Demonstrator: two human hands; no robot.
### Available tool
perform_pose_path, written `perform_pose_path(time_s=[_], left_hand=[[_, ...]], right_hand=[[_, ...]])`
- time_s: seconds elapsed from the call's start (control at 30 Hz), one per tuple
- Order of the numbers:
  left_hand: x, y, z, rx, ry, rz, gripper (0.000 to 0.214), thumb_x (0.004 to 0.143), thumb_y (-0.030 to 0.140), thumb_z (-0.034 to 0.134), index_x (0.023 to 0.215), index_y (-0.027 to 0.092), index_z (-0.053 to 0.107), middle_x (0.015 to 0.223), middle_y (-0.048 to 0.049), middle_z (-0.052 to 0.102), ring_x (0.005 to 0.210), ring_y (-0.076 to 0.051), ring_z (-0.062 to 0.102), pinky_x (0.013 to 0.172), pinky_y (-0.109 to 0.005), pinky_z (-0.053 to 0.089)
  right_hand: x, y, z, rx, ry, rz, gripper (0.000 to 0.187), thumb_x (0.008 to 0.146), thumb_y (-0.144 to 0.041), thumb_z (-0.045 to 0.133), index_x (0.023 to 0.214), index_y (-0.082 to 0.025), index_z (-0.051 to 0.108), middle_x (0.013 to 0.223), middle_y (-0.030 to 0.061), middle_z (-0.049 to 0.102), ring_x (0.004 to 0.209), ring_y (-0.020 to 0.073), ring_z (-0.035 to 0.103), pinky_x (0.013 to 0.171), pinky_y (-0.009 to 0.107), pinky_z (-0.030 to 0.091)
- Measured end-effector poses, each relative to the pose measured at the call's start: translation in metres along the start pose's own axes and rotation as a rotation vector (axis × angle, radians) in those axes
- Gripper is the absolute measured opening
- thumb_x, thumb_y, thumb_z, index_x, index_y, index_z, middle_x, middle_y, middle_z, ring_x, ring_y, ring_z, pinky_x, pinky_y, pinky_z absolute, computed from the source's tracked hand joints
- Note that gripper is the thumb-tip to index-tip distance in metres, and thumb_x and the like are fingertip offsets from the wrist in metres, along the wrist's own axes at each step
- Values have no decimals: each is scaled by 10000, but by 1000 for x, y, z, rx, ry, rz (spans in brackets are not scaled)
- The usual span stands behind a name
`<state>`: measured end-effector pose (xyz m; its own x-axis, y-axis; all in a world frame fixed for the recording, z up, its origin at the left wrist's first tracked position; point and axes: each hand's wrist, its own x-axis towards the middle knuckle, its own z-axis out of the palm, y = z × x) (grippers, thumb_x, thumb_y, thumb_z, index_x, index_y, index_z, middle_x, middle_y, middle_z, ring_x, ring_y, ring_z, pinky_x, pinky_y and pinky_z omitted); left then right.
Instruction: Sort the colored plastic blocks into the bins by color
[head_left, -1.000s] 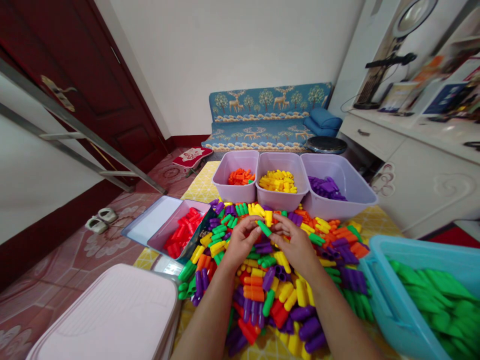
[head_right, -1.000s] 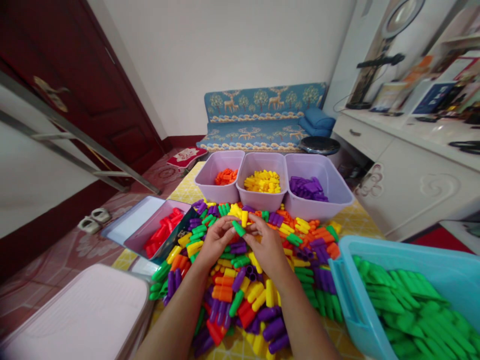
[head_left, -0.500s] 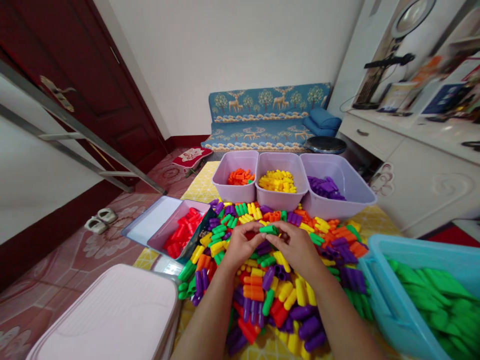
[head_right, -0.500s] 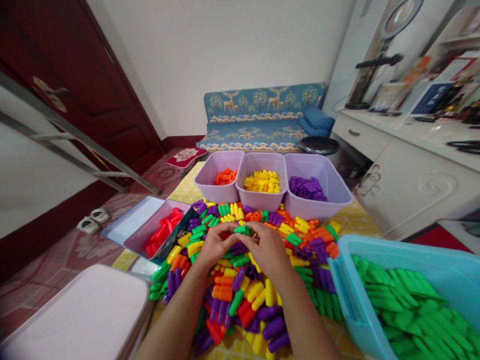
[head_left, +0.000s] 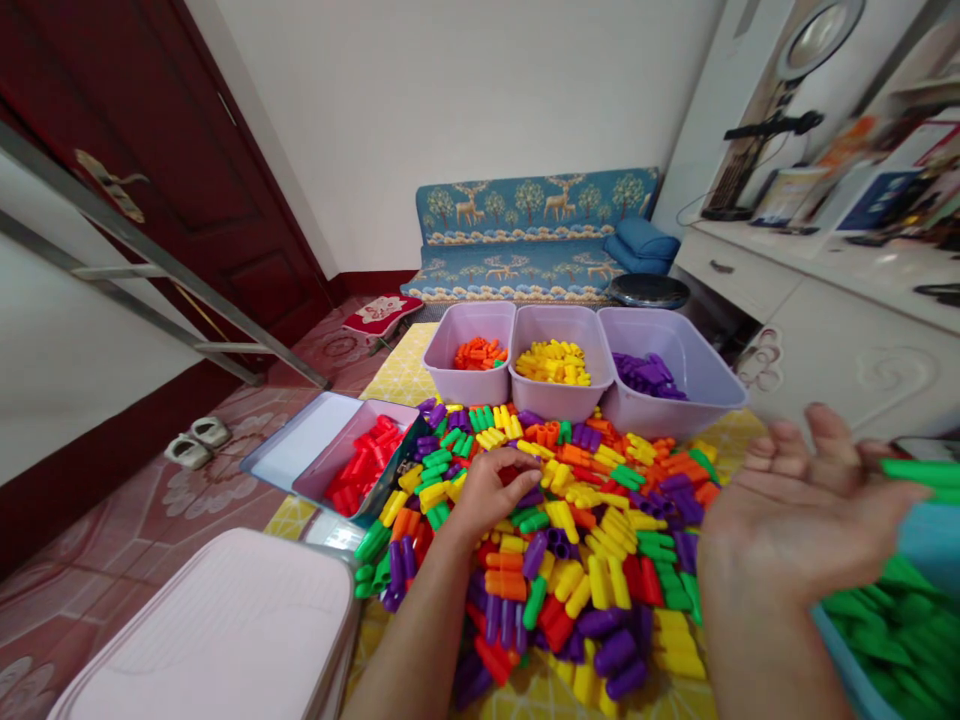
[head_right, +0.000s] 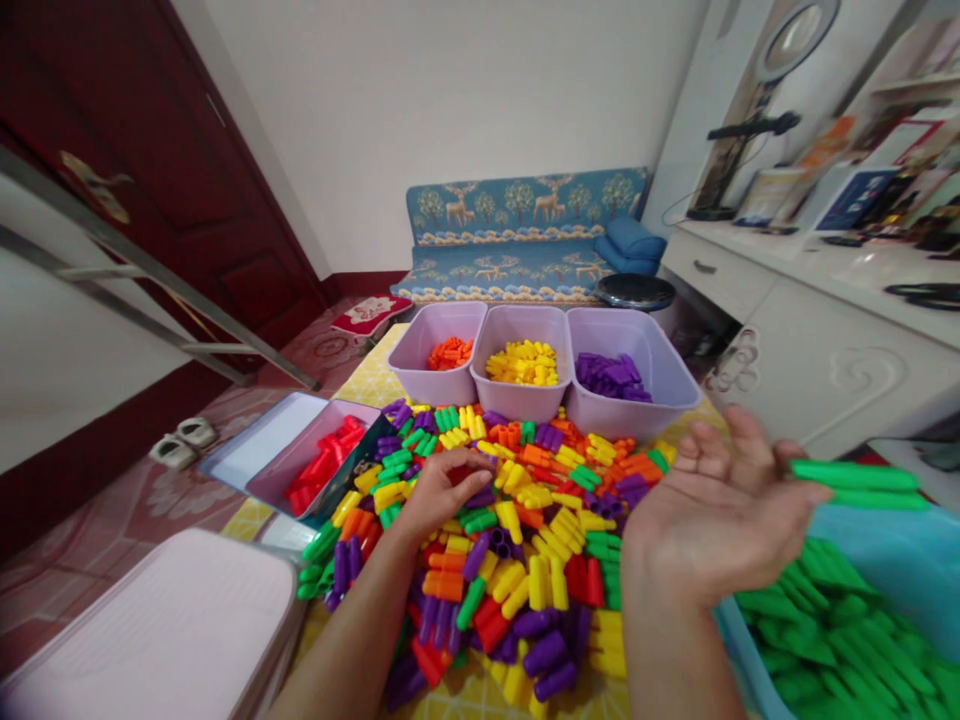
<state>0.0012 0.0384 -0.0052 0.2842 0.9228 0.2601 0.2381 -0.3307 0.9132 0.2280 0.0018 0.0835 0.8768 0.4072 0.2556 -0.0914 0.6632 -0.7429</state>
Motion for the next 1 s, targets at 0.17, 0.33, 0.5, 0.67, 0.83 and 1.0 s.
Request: perform_pose_path(time_s=[0.17, 0.33, 0.5, 0.67, 0.83, 1.0], left_hand=[[0, 8, -4, 104, -27, 47, 173, 830, 304, 626, 877, 169, 725, 906, -81, 730, 859, -207, 667, 808, -298, 504], [-8, 32, -25, 338, -110, 92, 179, 765, 283, 690, 927, 218, 725, 961, -62, 723, 915, -229, 652, 846, -319, 486], [-18, 43, -43, 465, -257, 73, 487, 583, 171, 781, 1057, 252, 704, 1039, -62, 708, 979, -279, 630, 871, -351, 488], [-17, 30, -32, 458, -202, 92, 585, 583, 83, 711, 1138, 261, 667, 1117, -83, 670, 1058, -290, 591, 941, -385, 467], [-8, 17, -11, 477, -92, 22, 641, 642, 32, 598, 1245, 250, 594, 1294, -89, 569, 1196, -280, 521, 1038, -421, 406], [-2, 10, -5, 277, 45, 35, 561, 728, 77, 576, 1266, 233, 578, 1299, -87, 576, 1218, -262, 515, 1063, -418, 379]], right_hand=[[8, 3, -6, -65, -67, 148, 310, 905, -485, 310, 1063, -329, 526, 1380, 32, 513, 1219, 266, 523, 822, 451, 498], [-2, 19, 6, -237, -396, 282, 204, 773, -364, 599, 883, -193, 614, 851, 40, 672, 673, 143, 607, 634, 285, 476], [-8, 46, -9, -893, -1114, 185, 236, 729, -374, 653, 911, -229, 690, 847, 61, 722, 790, 230, 664, 709, 345, 500], [-29, 69, -21, -1203, -1403, 34, 571, 652, -241, 690, 1218, -269, 618, 1133, 93, 689, 1022, 315, 643, 839, 425, 495], [-46, 87, -14, -1037, -1360, 23, 638, 666, -53, 532, 1268, -256, 582, 1254, 86, 627, 1139, 270, 590, 986, 439, 434], [-48, 85, -4, -703, -1247, 254, 389, 725, -124, 529, 1065, -226, 686, 1120, 55, 692, 1035, 219, 636, 946, 397, 477]])
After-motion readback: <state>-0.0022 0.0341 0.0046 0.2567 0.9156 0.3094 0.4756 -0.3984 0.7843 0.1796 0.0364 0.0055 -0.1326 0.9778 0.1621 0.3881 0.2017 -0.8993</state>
